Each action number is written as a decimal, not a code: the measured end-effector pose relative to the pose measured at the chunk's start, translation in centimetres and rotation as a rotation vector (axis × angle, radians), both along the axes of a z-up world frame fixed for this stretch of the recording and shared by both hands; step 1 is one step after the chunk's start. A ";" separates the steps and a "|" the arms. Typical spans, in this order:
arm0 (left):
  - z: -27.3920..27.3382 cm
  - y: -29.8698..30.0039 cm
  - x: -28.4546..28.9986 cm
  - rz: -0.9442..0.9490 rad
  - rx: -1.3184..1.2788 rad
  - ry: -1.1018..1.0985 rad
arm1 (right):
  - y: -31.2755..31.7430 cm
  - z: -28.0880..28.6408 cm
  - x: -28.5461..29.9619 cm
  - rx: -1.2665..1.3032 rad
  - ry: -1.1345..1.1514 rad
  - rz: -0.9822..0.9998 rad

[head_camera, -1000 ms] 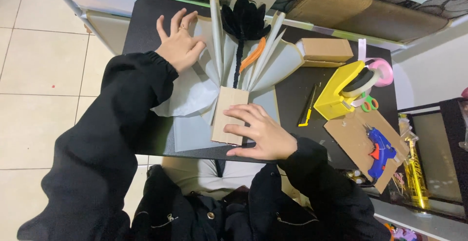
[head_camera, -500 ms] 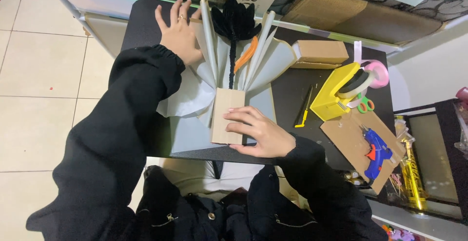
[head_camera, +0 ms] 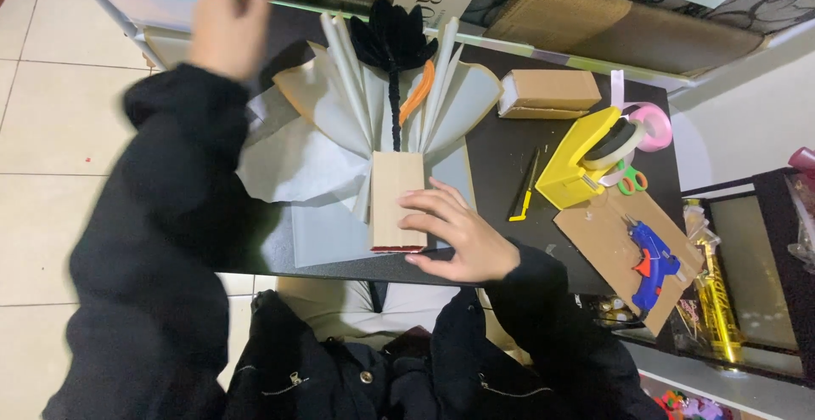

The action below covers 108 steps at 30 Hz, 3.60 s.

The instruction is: Folding and bunching white tissue paper to attach it as decorative filler in a black flower bouquet.

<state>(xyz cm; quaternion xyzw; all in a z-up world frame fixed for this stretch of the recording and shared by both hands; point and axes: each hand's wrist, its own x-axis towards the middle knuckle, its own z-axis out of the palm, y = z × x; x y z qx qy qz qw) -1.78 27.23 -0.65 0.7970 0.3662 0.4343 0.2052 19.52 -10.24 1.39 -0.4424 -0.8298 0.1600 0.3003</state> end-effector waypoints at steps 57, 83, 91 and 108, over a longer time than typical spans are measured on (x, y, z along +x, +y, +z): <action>-2.0 -34.1 7.3 -0.289 -0.718 -1.211 | -3.1 -0.4 -4.1 -0.099 1.539 -0.175; 1.4 -32.5 5.3 -0.157 -0.706 -0.492 | -2.9 -3.6 -2.1 -0.006 1.014 -0.819; 2.8 -32.7 5.2 -0.219 -0.839 -0.623 | -2.0 -2.6 -1.5 -0.303 1.421 -0.446; 2.2 -32.7 4.0 -0.223 -0.925 -0.717 | -2.5 -0.7 0.4 -0.207 1.114 -0.374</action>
